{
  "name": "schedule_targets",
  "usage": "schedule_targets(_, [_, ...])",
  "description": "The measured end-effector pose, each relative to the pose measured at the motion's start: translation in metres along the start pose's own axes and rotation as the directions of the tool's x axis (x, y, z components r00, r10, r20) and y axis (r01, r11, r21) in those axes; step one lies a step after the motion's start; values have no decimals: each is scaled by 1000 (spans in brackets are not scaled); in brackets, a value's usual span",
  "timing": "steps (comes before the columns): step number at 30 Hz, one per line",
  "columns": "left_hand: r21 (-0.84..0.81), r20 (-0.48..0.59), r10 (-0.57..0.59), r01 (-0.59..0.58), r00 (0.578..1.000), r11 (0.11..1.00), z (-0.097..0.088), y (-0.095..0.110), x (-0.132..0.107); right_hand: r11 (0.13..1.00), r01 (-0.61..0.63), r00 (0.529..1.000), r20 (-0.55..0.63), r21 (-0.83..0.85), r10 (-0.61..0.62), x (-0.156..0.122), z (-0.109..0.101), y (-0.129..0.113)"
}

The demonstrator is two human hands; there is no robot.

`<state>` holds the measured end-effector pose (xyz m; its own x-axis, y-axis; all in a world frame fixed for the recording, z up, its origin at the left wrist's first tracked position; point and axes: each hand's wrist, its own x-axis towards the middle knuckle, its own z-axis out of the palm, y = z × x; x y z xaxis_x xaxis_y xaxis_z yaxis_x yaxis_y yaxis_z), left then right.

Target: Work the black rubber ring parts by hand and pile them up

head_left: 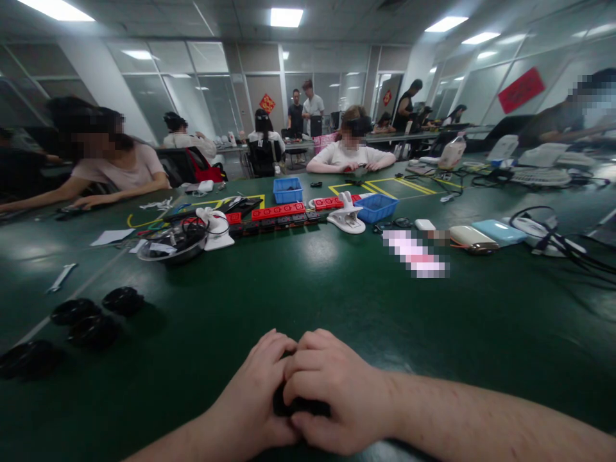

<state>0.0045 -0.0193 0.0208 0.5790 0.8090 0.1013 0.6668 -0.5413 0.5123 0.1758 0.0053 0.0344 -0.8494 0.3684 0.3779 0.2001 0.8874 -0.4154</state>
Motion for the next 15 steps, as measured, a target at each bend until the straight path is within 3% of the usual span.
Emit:
schedule_targets(3, [-83,63,74,-68,995,994,-4,-9,4,997,60,998,20,42,-60,0,0,0])
schedule_targets(9, [-41,179,126,-121,976,992,-6,-23,4,989,137,989,43,58,-140,0,1,0])
schedule_targets(12, [-44,191,136,-130,972,990,-8,-19,4,986,156,987,22,59,-158,0,1,0])
schedule_targets(15, [-40,153,133,-129,979,991,-9,-14,3,985,159,985,-74,63,-155,0,1,0])
